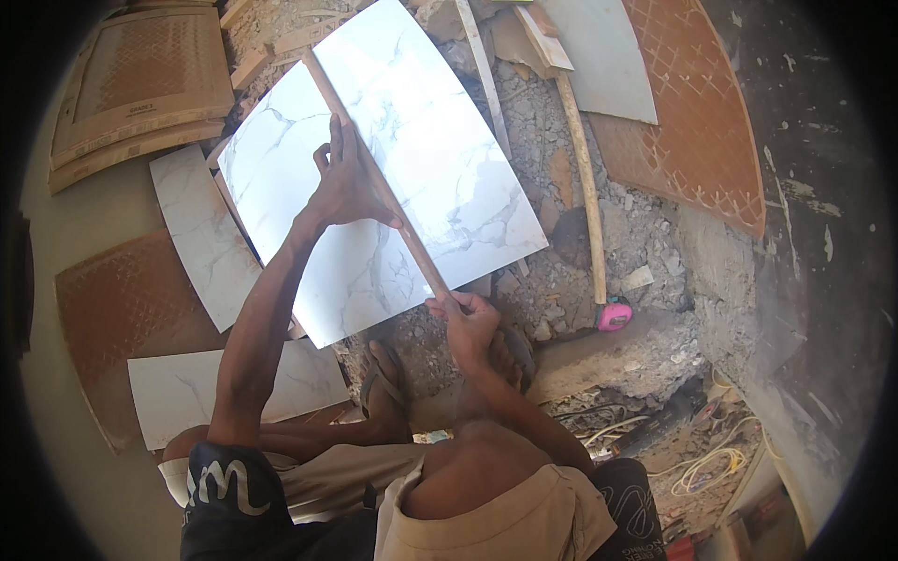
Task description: The person measures a white marble-patterned tile with a tape measure and marks it with a pencil. They then use a wooden straightedge to draw a straight line across the tile. Finally, they use an angle grinder to cut the tile along the marked line.
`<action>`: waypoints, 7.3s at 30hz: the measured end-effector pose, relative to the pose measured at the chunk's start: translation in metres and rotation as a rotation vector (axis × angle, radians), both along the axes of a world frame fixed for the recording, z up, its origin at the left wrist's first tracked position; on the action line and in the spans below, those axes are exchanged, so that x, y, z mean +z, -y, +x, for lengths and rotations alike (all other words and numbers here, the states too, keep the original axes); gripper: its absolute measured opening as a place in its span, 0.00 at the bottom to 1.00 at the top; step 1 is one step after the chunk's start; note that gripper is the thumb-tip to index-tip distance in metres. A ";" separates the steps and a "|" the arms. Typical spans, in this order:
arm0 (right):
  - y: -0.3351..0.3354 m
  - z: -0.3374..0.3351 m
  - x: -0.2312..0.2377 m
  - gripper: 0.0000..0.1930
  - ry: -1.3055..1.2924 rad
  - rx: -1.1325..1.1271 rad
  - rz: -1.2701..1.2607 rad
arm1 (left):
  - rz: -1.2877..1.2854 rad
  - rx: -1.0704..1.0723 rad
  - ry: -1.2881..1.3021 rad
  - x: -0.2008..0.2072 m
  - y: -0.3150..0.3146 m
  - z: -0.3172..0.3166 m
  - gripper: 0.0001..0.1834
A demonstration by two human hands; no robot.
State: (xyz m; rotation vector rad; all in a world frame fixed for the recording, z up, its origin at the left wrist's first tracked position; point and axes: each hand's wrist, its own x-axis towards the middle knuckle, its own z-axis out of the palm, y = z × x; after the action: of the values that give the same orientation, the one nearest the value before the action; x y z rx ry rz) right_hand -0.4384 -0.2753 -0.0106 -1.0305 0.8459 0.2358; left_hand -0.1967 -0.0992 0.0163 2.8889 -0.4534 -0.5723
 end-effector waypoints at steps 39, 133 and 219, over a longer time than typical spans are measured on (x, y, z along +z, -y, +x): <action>0.045 -0.005 0.039 0.09 0.230 0.576 -0.603 | 0.000 -0.045 0.116 -0.012 -0.004 -0.002 0.98; 0.052 -0.019 0.027 0.02 0.339 0.812 -1.016 | -0.019 -0.096 0.189 -0.027 -0.012 -0.003 0.96; -0.006 0.100 0.019 0.04 0.586 0.674 -0.948 | -0.036 -0.074 0.172 -0.020 -0.006 0.000 0.96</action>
State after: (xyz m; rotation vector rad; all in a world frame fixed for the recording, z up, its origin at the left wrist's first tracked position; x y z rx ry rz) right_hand -0.3381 -0.2688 0.0085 -2.1344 -0.0069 0.0695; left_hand -0.1969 -0.0928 -0.0035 2.9094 -0.5908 -0.3231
